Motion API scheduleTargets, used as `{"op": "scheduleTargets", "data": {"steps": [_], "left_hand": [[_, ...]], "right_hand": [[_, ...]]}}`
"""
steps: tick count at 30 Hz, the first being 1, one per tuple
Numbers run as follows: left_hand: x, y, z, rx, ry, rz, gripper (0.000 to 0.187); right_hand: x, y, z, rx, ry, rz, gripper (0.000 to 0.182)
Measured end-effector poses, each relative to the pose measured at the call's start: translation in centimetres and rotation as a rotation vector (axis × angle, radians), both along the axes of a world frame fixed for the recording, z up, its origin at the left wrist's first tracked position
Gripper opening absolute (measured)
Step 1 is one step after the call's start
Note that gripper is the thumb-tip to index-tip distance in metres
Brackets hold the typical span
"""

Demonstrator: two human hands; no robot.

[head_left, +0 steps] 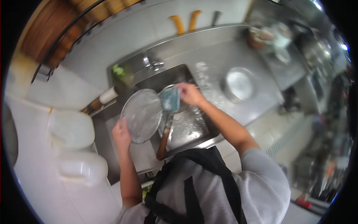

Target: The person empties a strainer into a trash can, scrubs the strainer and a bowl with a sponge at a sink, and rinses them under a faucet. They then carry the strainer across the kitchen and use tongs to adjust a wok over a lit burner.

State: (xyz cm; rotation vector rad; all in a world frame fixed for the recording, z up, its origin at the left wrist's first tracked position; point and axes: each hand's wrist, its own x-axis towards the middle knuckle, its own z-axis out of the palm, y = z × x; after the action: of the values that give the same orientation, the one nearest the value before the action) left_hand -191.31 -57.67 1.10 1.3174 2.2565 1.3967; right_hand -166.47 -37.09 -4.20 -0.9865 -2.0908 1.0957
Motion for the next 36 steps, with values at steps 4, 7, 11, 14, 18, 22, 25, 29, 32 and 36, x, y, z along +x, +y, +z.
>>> {"op": "scheduleTargets", "data": {"steps": [4,7,11,14,18,22,25,29,32,36], "left_hand": [[0.1,1.2,-1.1,-0.145,-0.127,0.001,0.033],[-0.6,1.3,-4.2,-0.170,-0.347,-0.018,0.031],[0.1,1.4,-6.4,-0.091,-0.787,0.020,0.031],[0.1,1.4,-6.9,-0.091,-0.865,0.055,0.030],[-1.0,0.8,-6.3,-0.108,-0.885,0.023,0.032],[-1.7,1.2,-3.8,-0.101,-0.752,-0.045,0.033],[-1.8,1.8,-2.7,-0.090,-0.691,-0.082,0.033],[-2.5,1.9,-1.9,-0.060,-0.676,-0.121,0.031],[-1.2,2.5,-0.1,-0.017,-0.670,-0.157,0.031],[-0.1,2.5,2.6,-0.044,-0.420,-0.161,0.024]], "right_hand": [[-1.9,2.0,-5.0,-0.014,0.125,-0.189,0.030],[-2.9,0.5,-7.4,-0.015,0.135,-0.375,0.028],[-3.4,-0.1,-8.8,-0.207,0.271,-0.360,0.027],[-3.0,-1.4,-7.5,-0.192,0.185,-0.127,0.024],[-1.4,1.4,-8.5,0.047,-0.049,0.244,0.019],[-1.4,3.4,-8.2,-0.272,0.101,0.226,0.015],[-1.5,1.0,-5.4,-0.071,-0.038,0.303,0.048],[-1.6,1.1,-3.7,0.089,-0.253,0.420,0.081],[-2.0,0.9,-2.1,0.247,-0.364,0.443,0.075],[-3.4,1.1,-1.5,0.275,-0.444,0.475,0.057]]}}
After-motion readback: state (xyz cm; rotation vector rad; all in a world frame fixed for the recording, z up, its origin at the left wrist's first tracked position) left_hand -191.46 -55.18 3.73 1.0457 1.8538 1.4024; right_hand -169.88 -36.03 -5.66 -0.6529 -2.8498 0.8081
